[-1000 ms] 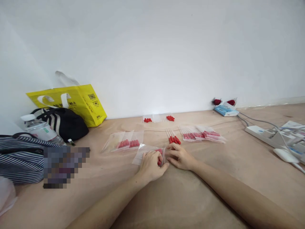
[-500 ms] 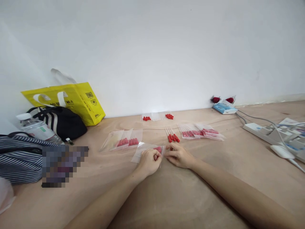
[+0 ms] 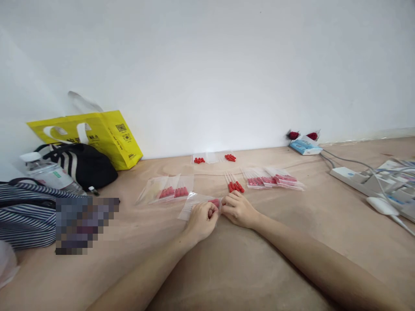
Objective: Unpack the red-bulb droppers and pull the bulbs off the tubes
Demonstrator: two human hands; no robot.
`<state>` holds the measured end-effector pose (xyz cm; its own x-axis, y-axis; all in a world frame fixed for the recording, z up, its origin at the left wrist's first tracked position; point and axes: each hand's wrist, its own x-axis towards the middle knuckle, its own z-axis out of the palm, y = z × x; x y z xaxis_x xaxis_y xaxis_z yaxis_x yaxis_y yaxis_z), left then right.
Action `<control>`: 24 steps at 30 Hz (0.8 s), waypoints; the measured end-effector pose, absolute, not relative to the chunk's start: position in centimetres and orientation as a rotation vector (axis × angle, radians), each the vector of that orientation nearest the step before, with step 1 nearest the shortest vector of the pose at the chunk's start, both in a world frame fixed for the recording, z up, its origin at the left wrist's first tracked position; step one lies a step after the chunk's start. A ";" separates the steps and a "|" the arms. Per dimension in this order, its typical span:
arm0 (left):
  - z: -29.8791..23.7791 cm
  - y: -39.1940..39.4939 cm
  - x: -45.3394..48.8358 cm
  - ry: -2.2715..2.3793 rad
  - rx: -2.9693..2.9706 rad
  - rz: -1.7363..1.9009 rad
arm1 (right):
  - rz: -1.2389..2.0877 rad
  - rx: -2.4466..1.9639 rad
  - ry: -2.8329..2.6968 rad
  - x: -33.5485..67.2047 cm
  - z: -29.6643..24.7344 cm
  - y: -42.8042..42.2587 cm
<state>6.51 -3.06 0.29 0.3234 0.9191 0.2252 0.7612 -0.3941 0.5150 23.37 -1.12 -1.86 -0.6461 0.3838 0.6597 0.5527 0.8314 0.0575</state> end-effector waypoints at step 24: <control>0.6 -3.3 6.4 1.388 2.698 0.496 | -0.525 -0.547 -2.326 23.3 -1.7 -1.3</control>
<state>6.37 -3.26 0.63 0.5411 0.8022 0.2524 0.7805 -0.5908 0.2044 23.30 -1.30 -1.71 -0.6793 0.2382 0.6942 0.5132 0.8303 0.2173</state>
